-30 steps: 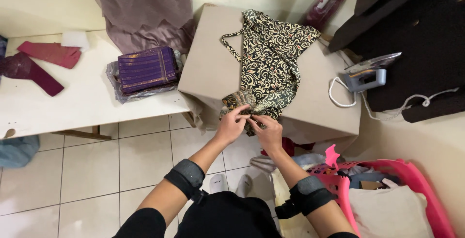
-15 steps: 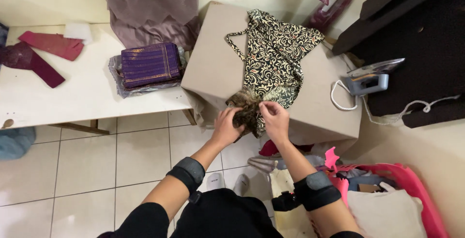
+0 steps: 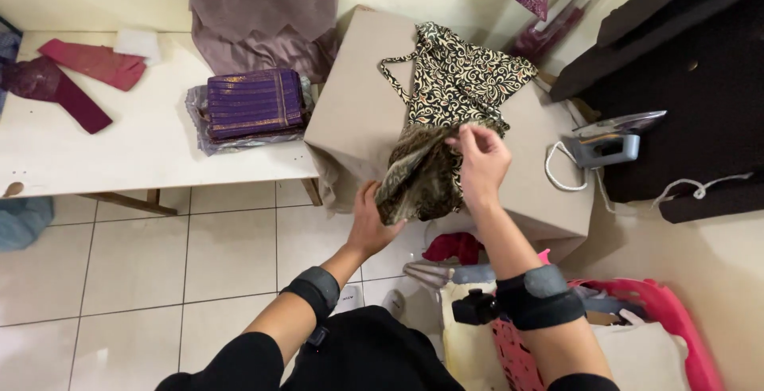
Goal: Ironing a piece of black and gold patterned garment on a padded board.
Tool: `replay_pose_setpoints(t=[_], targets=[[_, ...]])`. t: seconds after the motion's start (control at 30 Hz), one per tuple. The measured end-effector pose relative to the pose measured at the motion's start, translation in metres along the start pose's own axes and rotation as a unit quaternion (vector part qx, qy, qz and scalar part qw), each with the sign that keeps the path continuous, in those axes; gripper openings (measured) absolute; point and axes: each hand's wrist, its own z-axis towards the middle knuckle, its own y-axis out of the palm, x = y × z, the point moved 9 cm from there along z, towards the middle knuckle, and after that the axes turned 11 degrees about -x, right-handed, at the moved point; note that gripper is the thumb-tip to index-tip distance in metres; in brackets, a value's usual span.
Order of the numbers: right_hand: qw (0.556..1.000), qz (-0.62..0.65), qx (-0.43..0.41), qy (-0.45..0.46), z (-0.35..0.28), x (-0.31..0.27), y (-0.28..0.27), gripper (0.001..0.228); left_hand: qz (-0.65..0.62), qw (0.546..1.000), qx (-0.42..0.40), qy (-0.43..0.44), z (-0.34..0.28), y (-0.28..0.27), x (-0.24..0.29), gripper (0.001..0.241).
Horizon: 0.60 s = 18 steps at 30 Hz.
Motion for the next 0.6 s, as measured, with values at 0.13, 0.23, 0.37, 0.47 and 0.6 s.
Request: replay_pose_setpoints(t=[0.13, 0.23, 0.37, 0.47, 0.6], targets=[[0.997, 0.06, 0.043, -0.008, 0.019, -0.003, -0.006, 0.009, -0.122, 0.981, -0.047, -0.143, 0.004, 0.009, -0.057, 0.088], [0.994, 0.083, 0.069, -0.002, 0.024, -0.009, -0.01, 0.009, -0.18, 0.963, -0.035, -0.199, 0.0, 0.024, -0.116, 0.087], [0.992, 0.097, 0.08, 0.023, 0.021, -0.008, -0.013, 0.01, -0.495, 0.838, -0.082, -0.215, -0.003, 0.069, -0.182, 0.081], [0.992, 0.094, 0.081, 0.038, 0.013, 0.007, -0.017, 0.007, -0.568, 0.767, -0.09, -0.283, -0.016, 0.073, -0.169, 0.069], [0.985, 0.119, 0.114, 0.054, 0.005, 0.035, -0.04, 0.004, -0.504, 0.802, -0.096, -0.307, -0.018, 0.068, -0.147, 0.063]])
